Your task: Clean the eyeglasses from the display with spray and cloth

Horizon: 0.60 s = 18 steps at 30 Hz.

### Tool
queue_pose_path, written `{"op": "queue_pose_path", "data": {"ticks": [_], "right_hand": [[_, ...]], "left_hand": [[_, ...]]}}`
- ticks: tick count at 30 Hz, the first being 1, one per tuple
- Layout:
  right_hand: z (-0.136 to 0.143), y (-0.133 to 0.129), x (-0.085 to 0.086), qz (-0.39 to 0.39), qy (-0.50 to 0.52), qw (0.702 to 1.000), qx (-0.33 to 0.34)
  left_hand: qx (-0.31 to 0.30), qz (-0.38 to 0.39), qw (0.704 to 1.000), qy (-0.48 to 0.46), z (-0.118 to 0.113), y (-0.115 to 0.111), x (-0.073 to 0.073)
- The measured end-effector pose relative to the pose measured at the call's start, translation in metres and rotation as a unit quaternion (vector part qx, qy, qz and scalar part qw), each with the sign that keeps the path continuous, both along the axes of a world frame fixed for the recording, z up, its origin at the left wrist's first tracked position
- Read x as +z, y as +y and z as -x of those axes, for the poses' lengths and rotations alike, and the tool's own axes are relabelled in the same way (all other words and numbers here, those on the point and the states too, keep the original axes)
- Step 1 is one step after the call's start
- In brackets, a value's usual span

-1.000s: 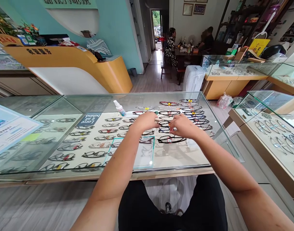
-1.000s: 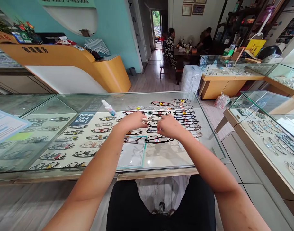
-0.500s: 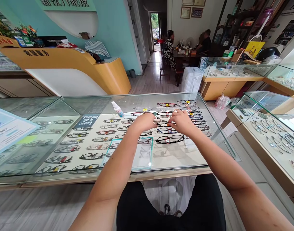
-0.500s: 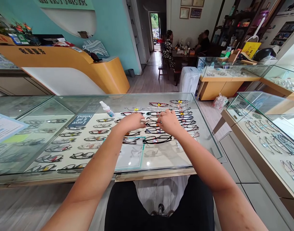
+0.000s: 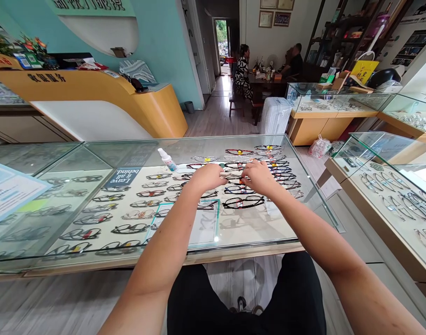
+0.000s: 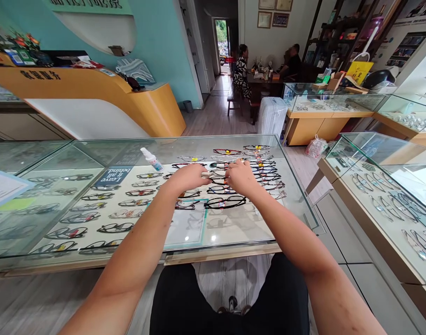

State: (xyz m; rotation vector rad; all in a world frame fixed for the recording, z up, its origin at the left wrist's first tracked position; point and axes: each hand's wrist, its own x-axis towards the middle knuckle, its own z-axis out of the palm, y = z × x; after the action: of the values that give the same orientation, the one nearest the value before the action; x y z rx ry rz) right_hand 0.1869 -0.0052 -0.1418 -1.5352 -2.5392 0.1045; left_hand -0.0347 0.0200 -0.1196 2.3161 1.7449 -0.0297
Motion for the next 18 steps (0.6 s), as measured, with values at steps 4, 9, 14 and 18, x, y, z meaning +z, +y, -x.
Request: {"op": "queue_pose_path", "data": {"ticks": [4,9,14,18], "right_hand": [[-0.006,0.001,0.0,-0.007,0.098,0.995,-0.014],[-0.012,0.004,0.004,-0.048,0.279,0.957,-0.055],[-0.015,0.004,0.006,-0.147,0.349,0.924,-0.054],[-0.013,-0.002,0.008,-0.172,0.328,0.927,-0.061]], "left_hand": [[0.044,-0.002,0.995,-0.093,0.003,-0.005,0.011],[0.118,-0.028,0.941,-0.317,0.0,-0.007,0.014],[0.142,-0.051,0.884,-0.443,-0.014,-0.009,0.01],[0.12,-0.071,0.876,-0.462,-0.023,-0.013,0.006]]}}
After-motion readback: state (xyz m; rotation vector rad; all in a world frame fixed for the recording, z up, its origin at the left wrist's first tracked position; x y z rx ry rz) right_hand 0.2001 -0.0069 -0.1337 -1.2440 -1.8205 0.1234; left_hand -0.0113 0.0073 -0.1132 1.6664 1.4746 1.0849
